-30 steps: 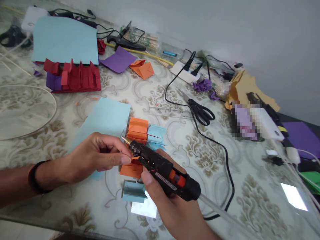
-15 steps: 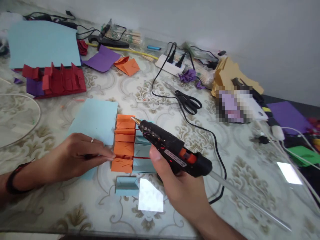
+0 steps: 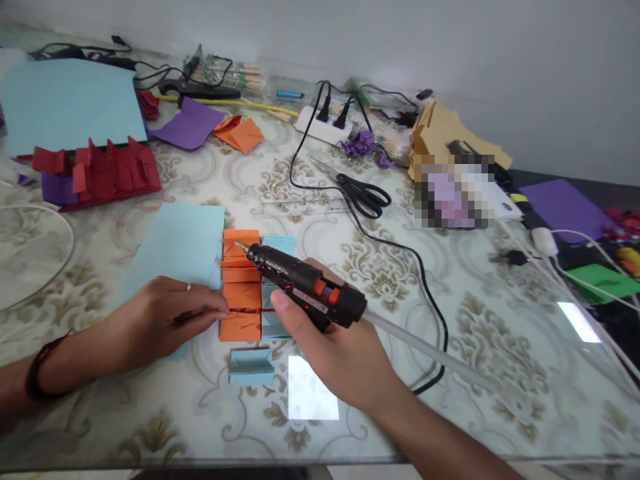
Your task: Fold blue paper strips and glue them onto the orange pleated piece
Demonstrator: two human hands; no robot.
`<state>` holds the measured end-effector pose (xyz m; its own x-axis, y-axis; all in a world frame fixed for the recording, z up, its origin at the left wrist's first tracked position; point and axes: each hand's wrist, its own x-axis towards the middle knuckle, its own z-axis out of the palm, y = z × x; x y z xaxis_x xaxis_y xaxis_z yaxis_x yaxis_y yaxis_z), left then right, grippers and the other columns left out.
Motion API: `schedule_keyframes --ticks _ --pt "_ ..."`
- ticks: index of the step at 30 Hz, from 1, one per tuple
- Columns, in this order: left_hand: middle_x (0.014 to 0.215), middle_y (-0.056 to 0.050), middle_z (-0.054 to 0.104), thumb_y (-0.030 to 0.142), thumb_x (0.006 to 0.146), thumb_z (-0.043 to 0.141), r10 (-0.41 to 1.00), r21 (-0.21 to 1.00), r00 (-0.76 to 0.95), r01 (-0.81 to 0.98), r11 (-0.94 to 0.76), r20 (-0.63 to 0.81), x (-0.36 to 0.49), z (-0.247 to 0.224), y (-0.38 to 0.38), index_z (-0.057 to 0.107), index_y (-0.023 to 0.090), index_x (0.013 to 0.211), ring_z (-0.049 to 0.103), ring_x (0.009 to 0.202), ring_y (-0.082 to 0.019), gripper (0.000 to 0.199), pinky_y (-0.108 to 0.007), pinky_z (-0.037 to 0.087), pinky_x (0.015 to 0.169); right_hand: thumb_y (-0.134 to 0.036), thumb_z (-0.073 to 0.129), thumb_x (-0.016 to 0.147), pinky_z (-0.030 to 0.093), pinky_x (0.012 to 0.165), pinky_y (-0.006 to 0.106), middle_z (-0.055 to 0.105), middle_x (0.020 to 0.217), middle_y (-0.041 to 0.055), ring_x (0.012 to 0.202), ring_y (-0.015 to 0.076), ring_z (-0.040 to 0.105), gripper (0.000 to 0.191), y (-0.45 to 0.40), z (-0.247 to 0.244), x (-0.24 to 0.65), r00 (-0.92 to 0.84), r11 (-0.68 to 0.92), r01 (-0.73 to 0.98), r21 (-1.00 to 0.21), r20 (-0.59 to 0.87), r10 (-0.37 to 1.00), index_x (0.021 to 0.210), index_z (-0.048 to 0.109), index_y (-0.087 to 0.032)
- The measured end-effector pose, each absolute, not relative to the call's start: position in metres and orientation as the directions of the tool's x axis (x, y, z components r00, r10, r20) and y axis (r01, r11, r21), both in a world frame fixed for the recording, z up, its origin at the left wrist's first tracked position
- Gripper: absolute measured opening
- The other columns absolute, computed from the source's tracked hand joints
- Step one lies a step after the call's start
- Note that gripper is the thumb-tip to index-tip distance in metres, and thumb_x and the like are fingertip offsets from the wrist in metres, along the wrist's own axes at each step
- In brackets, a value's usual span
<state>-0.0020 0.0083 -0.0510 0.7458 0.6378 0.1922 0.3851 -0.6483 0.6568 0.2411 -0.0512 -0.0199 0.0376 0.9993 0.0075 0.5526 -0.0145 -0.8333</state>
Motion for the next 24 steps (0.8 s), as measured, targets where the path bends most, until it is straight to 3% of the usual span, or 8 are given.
schedule_keyframes --ticks 7,9,12,15,17,19,22,24 --pt "0.080 0.002 0.071 0.026 0.103 0.053 0.769 0.705 0.629 0.493 -0.510 0.117 -0.023 -0.034 0.025 0.066 0.018 0.099 0.059 0.063 -0.010 0.016 -0.021 0.044 0.059 -0.039 0.059 0.099 0.052 0.062 0.028 0.066 0.077 -0.0007 0.070 0.0189 0.064 0.018 -0.045 -0.024 0.247 -0.038 0.044 0.625 -0.779 0.026 0.999 0.087 0.063 -0.025" --pt "0.074 0.004 0.063 0.026 0.101 0.055 0.863 0.626 0.454 0.613 -0.482 0.221 -0.039 -0.022 0.043 0.064 0.017 0.099 0.054 0.062 -0.009 0.014 -0.021 0.041 0.060 -0.036 0.059 0.098 0.049 0.060 0.028 0.064 0.075 -0.0012 0.068 0.0182 0.063 0.020 -0.044 -0.024 0.248 -0.076 0.071 0.640 -0.765 0.029 0.997 0.082 0.059 -0.025" --pt "0.067 0.005 0.052 0.020 0.097 0.056 0.967 0.458 0.066 0.871 -0.177 0.248 -0.061 -0.004 0.071 0.064 0.013 0.094 0.046 0.060 -0.008 0.012 -0.020 0.032 0.058 -0.032 0.059 0.097 0.045 0.055 0.028 0.057 0.068 -0.0028 0.060 0.0159 0.057 0.024 -0.042 -0.022 0.248 -0.177 0.125 0.652 -0.748 0.009 0.984 0.075 0.053 -0.024" --pt "0.054 0.007 0.030 0.026 0.095 0.063 0.954 0.255 0.024 0.961 -0.104 0.299 -0.070 0.005 0.082 0.053 0.011 0.061 0.029 0.055 -0.005 0.039 -0.020 0.022 0.059 -0.030 0.061 0.095 0.044 0.054 0.027 0.055 0.066 -0.0038 0.058 0.0141 0.055 0.022 -0.041 -0.022 0.247 -0.247 0.157 0.664 -0.731 -0.017 0.969 0.075 0.055 -0.023" --pt "0.053 0.008 0.025 0.026 0.094 0.064 0.935 0.236 0.079 0.957 -0.168 0.347 -0.068 0.004 0.079 0.050 0.010 0.055 0.025 0.054 -0.004 0.045 -0.019 0.021 0.058 -0.028 0.064 0.094 0.045 0.057 0.026 0.057 0.068 -0.0036 0.060 0.0142 0.057 0.020 -0.041 -0.023 0.246 -0.245 0.164 0.679 -0.716 -0.011 0.969 0.076 0.057 -0.022" --pt "0.061 0.006 0.047 0.018 0.093 0.063 0.896 0.280 0.219 0.898 -0.340 0.385 -0.061 -0.002 0.068 0.065 0.009 0.072 0.038 0.057 -0.004 0.023 -0.018 0.029 0.062 -0.026 0.065 0.093 0.046 0.059 0.027 0.059 0.069 -0.0033 0.062 0.0145 0.059 0.019 -0.040 -0.024 0.245 -0.248 0.175 0.693 -0.700 -0.004 0.969 0.076 0.058 -0.022" --pt "0.088 -0.001 0.069 0.010 0.095 0.056 0.688 0.428 0.618 0.542 -0.723 0.380 -0.046 -0.016 0.045 0.072 0.012 0.099 0.059 0.070 -0.009 0.017 -0.021 0.042 0.067 -0.024 0.063 0.093 0.044 0.057 0.027 0.059 0.068 -0.0028 0.060 0.0145 0.057 0.019 -0.038 -0.025 0.244 -0.269 0.192 0.713 -0.674 -0.010 0.963 0.075 0.058 -0.022" --pt "0.077 0.001 0.067 0.011 0.096 0.054 0.549 0.423 0.769 0.401 -0.813 0.326 -0.037 -0.024 0.030 0.071 0.017 0.110 0.059 0.062 -0.010 0.023 -0.024 0.040 0.059 -0.022 0.062 0.092 0.044 0.057 0.027 0.060 0.070 -0.0020 0.061 0.0148 0.058 0.016 -0.037 -0.026 0.243 -0.282 0.206 0.712 -0.672 -0.005 0.959 0.076 0.060 -0.022"
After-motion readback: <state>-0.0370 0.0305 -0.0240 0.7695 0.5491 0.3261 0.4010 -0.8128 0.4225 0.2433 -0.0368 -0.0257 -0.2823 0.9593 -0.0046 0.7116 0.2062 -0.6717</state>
